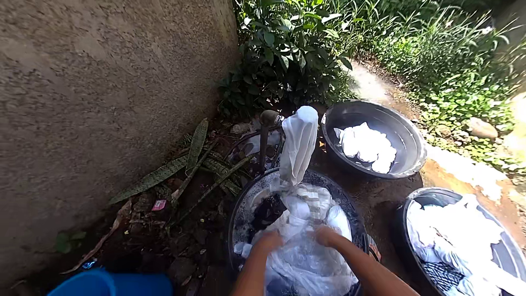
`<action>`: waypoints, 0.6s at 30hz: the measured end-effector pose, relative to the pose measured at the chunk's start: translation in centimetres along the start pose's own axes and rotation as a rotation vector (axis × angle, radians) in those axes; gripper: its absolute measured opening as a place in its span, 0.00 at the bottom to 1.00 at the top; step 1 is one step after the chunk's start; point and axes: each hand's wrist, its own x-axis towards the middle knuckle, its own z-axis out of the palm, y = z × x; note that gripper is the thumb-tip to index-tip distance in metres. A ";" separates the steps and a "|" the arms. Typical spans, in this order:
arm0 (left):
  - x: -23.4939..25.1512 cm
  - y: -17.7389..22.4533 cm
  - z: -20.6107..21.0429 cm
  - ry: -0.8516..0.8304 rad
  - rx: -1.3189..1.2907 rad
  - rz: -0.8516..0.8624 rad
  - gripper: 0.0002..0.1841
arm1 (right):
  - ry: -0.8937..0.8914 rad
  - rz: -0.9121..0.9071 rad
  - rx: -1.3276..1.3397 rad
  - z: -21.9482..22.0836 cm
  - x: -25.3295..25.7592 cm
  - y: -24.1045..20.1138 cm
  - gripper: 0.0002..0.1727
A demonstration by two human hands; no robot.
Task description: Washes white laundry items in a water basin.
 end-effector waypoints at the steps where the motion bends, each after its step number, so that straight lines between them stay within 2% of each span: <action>1: -0.8 0.3 -1.6 -0.015 -0.058 0.066 0.30 | 0.077 -0.059 0.126 -1.8 -1.7 -0.3 0.28; 2: -2.1 0.9 -2.7 0.016 -0.143 0.155 0.34 | 0.149 -0.112 0.240 -3.9 -4.5 -1.3 0.28; 4: -5.5 3.1 -3.2 0.147 -0.323 0.398 0.56 | 0.285 -0.252 0.388 -7.6 -11.5 -4.2 0.25; 6: -8.5 6.2 -1.7 0.354 -0.489 0.621 0.74 | 0.382 -0.365 0.478 -10.6 -19.0 -7.8 0.22; 8: -10.2 8.6 0.5 0.661 -0.617 0.721 0.82 | 0.491 -0.487 0.560 -12.1 -24.7 -10.7 0.20; 10: -10.6 10.1 1.9 0.967 -0.653 0.735 0.85 | 0.573 -0.631 0.629 -13.1 -29.7 -13.3 0.20; 12: -10.5 10.8 2.8 1.119 -0.686 0.671 0.85 | 0.607 -0.791 0.734 -14.0 -34.6 -15.6 0.20; 13: -10.4 11.0 3.0 1.132 -0.706 0.624 0.84 | 0.643 -0.860 0.781 -14.4 -36.9 -16.5 0.20; 15: -10.5 11.3 2.8 0.992 -0.714 0.527 0.79 | 0.703 -1.040 0.833 -15.5 -40.4 -16.8 0.18; 16: -10.6 11.1 2.7 0.880 -0.685 0.481 0.70 | 0.705 -1.156 0.825 -16.3 -41.6 -16.0 0.17; 18: -10.7 10.3 2.3 0.699 -0.847 0.409 0.37 | 0.714 -1.294 0.788 -17.3 -43.2 -13.1 0.14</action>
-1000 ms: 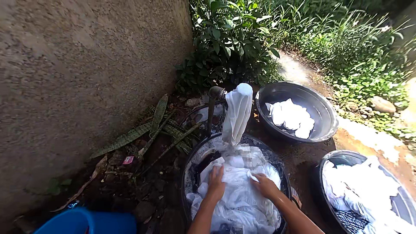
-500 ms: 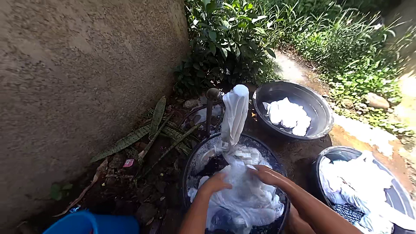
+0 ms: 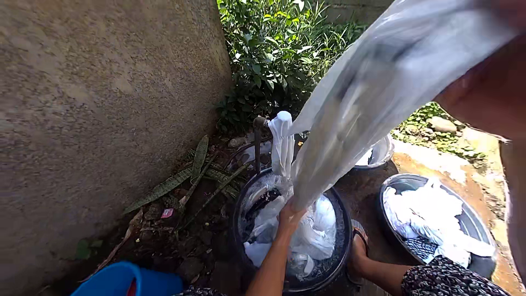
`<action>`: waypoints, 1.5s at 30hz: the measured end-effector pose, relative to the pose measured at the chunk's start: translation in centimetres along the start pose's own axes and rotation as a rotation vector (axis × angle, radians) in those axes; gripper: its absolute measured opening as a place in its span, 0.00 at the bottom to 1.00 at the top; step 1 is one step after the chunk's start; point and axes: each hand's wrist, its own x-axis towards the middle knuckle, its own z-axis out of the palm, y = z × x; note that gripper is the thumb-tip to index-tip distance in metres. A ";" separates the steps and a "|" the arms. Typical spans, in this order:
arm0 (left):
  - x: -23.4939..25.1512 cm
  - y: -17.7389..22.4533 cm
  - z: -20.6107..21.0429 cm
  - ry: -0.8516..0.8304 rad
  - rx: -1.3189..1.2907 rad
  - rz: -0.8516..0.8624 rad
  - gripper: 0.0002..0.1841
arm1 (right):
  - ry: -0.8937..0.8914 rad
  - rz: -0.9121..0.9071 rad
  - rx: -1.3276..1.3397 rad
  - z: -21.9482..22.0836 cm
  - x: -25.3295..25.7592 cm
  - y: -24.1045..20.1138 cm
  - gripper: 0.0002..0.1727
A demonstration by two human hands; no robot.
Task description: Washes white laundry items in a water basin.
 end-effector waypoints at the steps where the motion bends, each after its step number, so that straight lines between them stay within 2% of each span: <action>1: 0.3 0.2 -0.6 -0.005 -0.167 -0.082 0.25 | 0.021 -0.007 -0.022 -1.5 -1.0 -0.2 0.14; 2: 0.5 0.7 -1.3 0.003 -0.321 -0.149 0.20 | 0.057 0.008 -0.075 -3.0 -2.3 0.0 0.14; 4: 0.7 1.9 -2.9 0.001 -0.512 -0.214 0.20 | 0.181 0.118 -0.296 -4.8 -5.9 2.2 0.12; 6: 0.4 3.9 -4.2 -0.076 -0.460 -0.173 0.35 | 0.213 0.361 -0.547 -5.5 -9.4 6.9 0.11; 8: -0.4 6.1 -4.4 -0.157 -0.400 -0.087 0.44 | 0.092 0.633 -0.647 -6.4 -12.3 14.0 0.12; 10: -1.2 8.3 -4.0 -0.207 -0.466 -0.015 0.46 | -0.034 0.793 -0.737 -6.0 -14.8 21.4 0.15; 11: -1.8 9.5 -3.7 -0.222 -0.530 0.010 0.45 | -0.082 0.834 -0.800 -5.3 -15.9 24.5 0.19; 12: -2.4 10.7 -3.5 -0.241 -0.605 0.026 0.45 | -0.123 0.868 -0.842 -4.2 -16.9 27.0 0.30; 14: -3.7 12.6 -3.4 -0.286 -0.784 0.051 0.44 | -0.148 0.897 -0.818 -1.2 -18.1 30.5 0.63; 15: -4.4 13.1 -3.4 -0.304 -0.896 0.069 0.43 | -0.098 0.854 -0.744 0.4 -18.6 31.9 0.70; 16: -5.0 13.2 -3.6 -0.322 -1.028 0.089 0.40 | 0.006 0.783 -0.639 1.9 -18.8 33.2 0.69; 17: -5.5 13.1 -3.9 -0.324 -1.166 0.108 0.37 | 0.136 0.711 -0.522 3.4 -18.6 34.1 0.61; 19: -5.8 11.8 -4.9 -0.281 -1.390 0.134 0.34 | 0.394 0.618 -0.274 5.6 -17.8 34.2 0.40; 20: -5.7 10.8 -5.7 -0.223 -1.439 0.139 0.34 | 0.505 0.617 -0.092 6.2 -17.3 33.7 0.34; 22: -4.7 7.8 -6.9 -0.031 -1.472 0.107 0.37 | 0.668 0.611 0.246 7.0 -16.1 31.7 0.26; 23: -4.0 5.7 -7.1 0.058 -1.462 0.075 0.36 | 0.719 0.593 0.366 7.5 -15.4 30.7 0.21; 25: -2.9 1.6 -6.4 0.163 -1.326 -0.078 0.32 | 0.727 0.555 0.545 8.4 -14.4 29.1 0.15; 27: -2.6 -1.4 -4.1 0.130 -1.166 -0.262 0.38 | 0.692 0.544 0.671 9.6 -14.0 28.4 0.13; 28: -2.7 -2.3 -2.7 0.095 -1.147 -0.296 0.42 | 0.682 0.553 0.732 10.3 -14.1 28.3 0.12; 30: -2.8 -3.1 -0.7 0.074 -1.245 -0.289 0.46 | 0.686 0.575 0.858 11.3 -15.0 28.8 0.13; 32: -2.5 -3.1 -0.5 0.072 -1.366 -0.245 0.48 | 0.718 0.594 0.925 11.2 -16.6 29.8 0.13; 33: -2.0 -2.9 -0.9 0.076 -1.358 -0.206 0.46 | 0.749 0.612 0.925 10.8 -17.5 30.2 0.13; 35: -0.7 -2.2 -2.1 0.084 -1.261 -0.118 0.36 | 0.739 0.655 0.784 9.3 -19.7 31.3 0.13; 37: 0.3 -0.8 -2.8 0.101 -1.106 -0.063 0.23 | 0.617 0.759 0.558 7.5 -22.2 32.5 0.30; 40: 0.4 1.9 -2.3 0.095 -0.875 -0.065 0.12 | 0.405 0.973 0.552 5.8 -25.0 33.9 0.49; 41: -0.1 2.7 -2.1 0.067 -0.764 -0.042 0.14 | 0.396 1.019 0.649 5.8 -25.6 34.4 0.50; 43: -1.0 3.5 -1.9 -0.051 -0.510 0.079 0.23 | 0.489 1.070 0.902 6.3 -25.6 35.4 0.33; 45: -1.8 3.0 -1.7 -0.187 -0.315 0.282 0.26 | 0.534 1.083 1.036 6.4 -23.8 36.1 0.56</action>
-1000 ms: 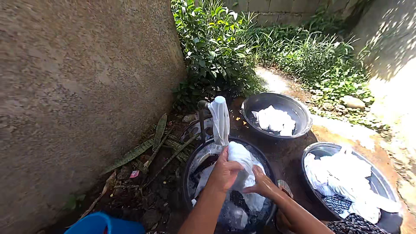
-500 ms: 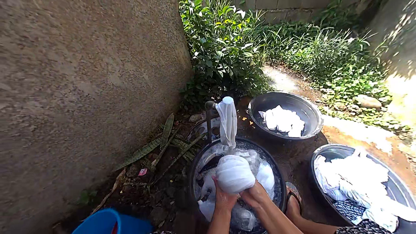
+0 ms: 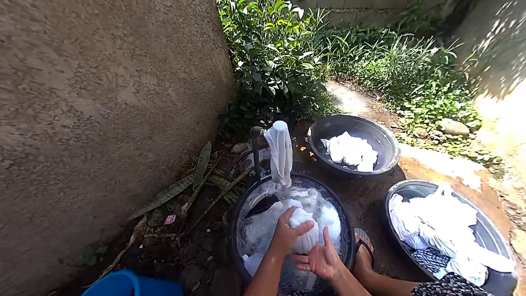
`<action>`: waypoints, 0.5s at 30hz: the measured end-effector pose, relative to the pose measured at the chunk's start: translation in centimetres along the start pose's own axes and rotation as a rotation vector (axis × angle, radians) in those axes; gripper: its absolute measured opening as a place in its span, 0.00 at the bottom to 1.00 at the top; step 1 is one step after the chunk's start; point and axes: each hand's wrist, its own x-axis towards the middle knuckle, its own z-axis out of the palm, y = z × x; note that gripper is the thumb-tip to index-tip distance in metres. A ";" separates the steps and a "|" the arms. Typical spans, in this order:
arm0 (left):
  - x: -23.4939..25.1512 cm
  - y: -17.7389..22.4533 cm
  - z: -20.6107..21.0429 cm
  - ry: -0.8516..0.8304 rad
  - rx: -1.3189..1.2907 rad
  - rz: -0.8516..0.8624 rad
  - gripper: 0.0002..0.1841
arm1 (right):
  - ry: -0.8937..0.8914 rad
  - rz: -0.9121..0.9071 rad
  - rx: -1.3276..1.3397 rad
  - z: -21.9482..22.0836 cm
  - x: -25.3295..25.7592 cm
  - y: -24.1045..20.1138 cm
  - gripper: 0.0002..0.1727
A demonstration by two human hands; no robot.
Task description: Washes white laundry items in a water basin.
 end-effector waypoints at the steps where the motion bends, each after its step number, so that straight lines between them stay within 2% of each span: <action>1: -0.6 -0.5 -0.1 -0.085 0.036 0.070 0.28 | -0.013 -0.025 0.057 1.2 0.4 -0.4 0.61; 2: -1.3 -0.9 -0.3 -0.111 0.035 0.097 0.30 | -0.050 -0.075 0.128 2.6 0.7 -0.8 0.57; 4: -3.0 -1.5 -0.6 -0.012 -0.080 0.045 0.32 | -0.048 -0.190 0.221 4.4 1.5 -1.6 0.39; 6: -4.1 -2.1 -0.8 0.215 -0.313 -0.051 0.23 | 0.173 -0.366 0.186 5.8 1.7 -2.6 0.19; 7: -4.3 -2.3 -0.7 0.357 -0.400 -0.115 0.17 | 0.245 -0.447 0.156 6.5 1.5 -3.1 0.13; 8: -4.2 -2.3 -0.6 0.494 -0.461 -0.194 0.15 | 0.255 -0.519 0.125 7.0 1.3 -3.4 0.09; 9: -3.9 -2.3 -0.4 0.596 -0.503 -0.273 0.17 | 0.222 -0.593 0.076 7.1 1.2 -3.7 0.08; 11: -3.1 -2.8 -0.2 0.668 -0.562 -0.400 0.22 | 0.115 -0.734 -0.076 6.8 1.3 -4.3 0.12; 15: -2.0 -3.7 0.5 0.584 -0.649 -0.580 0.26 | -0.080 -0.839 -0.232 6.9 0.9 -4.8 0.15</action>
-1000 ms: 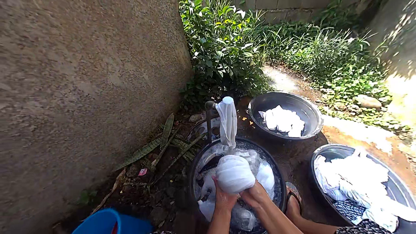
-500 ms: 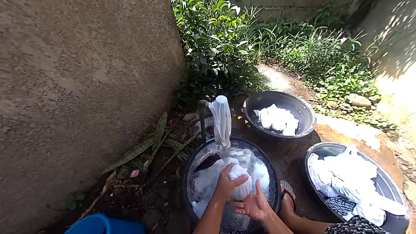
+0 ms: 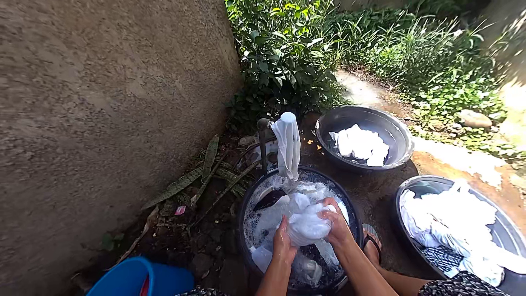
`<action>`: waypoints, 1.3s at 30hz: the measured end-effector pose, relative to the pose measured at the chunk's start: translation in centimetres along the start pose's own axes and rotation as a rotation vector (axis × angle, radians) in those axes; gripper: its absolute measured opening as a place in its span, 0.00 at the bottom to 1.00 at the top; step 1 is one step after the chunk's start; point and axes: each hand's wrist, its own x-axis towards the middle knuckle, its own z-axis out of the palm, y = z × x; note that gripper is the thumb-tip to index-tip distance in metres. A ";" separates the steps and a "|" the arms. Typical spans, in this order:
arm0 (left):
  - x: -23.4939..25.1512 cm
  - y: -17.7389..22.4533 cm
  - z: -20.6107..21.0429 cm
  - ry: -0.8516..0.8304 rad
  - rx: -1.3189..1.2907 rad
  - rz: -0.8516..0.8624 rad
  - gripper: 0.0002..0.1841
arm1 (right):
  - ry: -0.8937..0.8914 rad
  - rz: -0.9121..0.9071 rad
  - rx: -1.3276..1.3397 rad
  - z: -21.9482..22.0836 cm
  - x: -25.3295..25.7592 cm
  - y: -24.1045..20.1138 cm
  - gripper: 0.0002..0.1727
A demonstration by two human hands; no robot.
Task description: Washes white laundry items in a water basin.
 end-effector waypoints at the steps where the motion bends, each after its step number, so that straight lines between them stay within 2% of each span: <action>1: 0.1 -0.1 0.1 -0.013 -0.033 -0.053 0.25 | -0.058 -0.008 0.009 0.0 -0.1 0.0 0.15; 3: -0.2 0.1 0.2 -0.054 -0.118 -0.161 0.23 | -0.185 -0.012 0.079 -0.7 -0.1 0.1 0.15; 5: -0.7 1.3 0.0 -0.140 -0.144 -0.277 0.25 | -0.283 -0.004 0.180 -1.8 0.4 -0.2 0.20; 7: -1.1 2.8 0.0 -0.198 -0.101 -0.290 0.24 | -0.228 0.078 0.235 -3.3 0.3 -0.6 0.36; 8: -1.2 3.6 0.0 -0.229 -0.043 -0.206 0.20 | -0.182 0.159 0.191 -4.2 0.0 -0.7 0.46; 9: -1.2 4.3 -0.1 -0.271 0.056 -0.058 0.16 | -0.118 0.268 0.105 -4.9 -0.4 -0.8 0.51; 10: -1.0 5.0 -0.3 -0.336 0.207 0.122 0.11 | -0.056 0.398 0.029 -5.0 -0.8 -1.0 0.48; 11: -0.9 5.9 -0.3 -0.402 0.405 0.301 0.10 | -0.033 0.523 0.012 -4.9 -1.1 -0.9 0.38; 12: -1.2 6.6 -0.2 -0.473 0.612 0.448 0.11 | -0.026 0.636 0.054 -4.5 -1.3 -0.6 0.34; 14: -2.4 7.1 -0.2 -0.635 0.877 0.650 0.13 | 0.044 0.767 0.158 -2.5 -1.4 0.1 0.49; 15: -2.9 6.8 -0.3 -0.693 0.894 0.717 0.13 | 0.116 0.756 0.220 -1.0 -1.1 0.4 0.48; 16: -3.2 6.3 -0.6 -0.709 0.840 0.758 0.12 | 0.173 0.694 0.265 0.3 -0.7 0.6 0.40; 17: -3.3 5.8 -0.9 -0.669 0.726 0.760 0.12 | 0.233 0.595 0.264 1.6 -0.3 0.4 0.27; 19: -3.2 5.0 -0.9 -0.446 0.360 0.638 0.12 | 0.226 0.313 0.090 3.3 0.3 -0.4 0.07; 20: -3.2 4.9 -0.5 -0.339 0.185 0.535 0.15 | 0.182 0.159 -0.051 4.1 0.3 -1.0 0.05; 22: -3.1 5.4 0.6 -0.185 -0.041 0.296 0.22 | 0.015 -0.144 -0.367 5.3 -0.1 -2.3 0.09; 24: -2.8 5.9 1.6 -0.183 -0.128 0.104 0.25 | -0.190 -0.469 -0.675 6.4 -0.6 -3.3 0.09; 26: -2.8 6.8 2.5 -0.265 -0.155 -0.034 0.24 | -0.362 -0.739 -0.884 7.7 -1.2 -3.9 0.05; 28: -2.9 8.0 3.6 -0.329 -0.102 -0.133 0.23 | -0.495 -0.926 -1.018 8.8 -2.1 -4.1 0.04; 30: -1.0 9.2 3.7 -0.485 0.053 -0.228 0.27 | -0.589 -1.045 -1.118 9.6 -3.1 -3.9 0.06; 32: -0.2 10.8 4.5 -0.622 0.348 -0.302 0.30 | -0.667 -1.150 -1.206 10.1 -4.2 -3.5 0.09; 34: -0.6 12.2 5.8 -0.673 0.591 -0.344 0.28 | -0.735 -1.247 -1.260 10.2 -4.8 -2.9 0.12; 39: -0.8 12.4 6.3 -0.814 1.162 -0.289 0.22 | -0.834 -1.273 -1.353 9.1 -7.4 0.3 0.12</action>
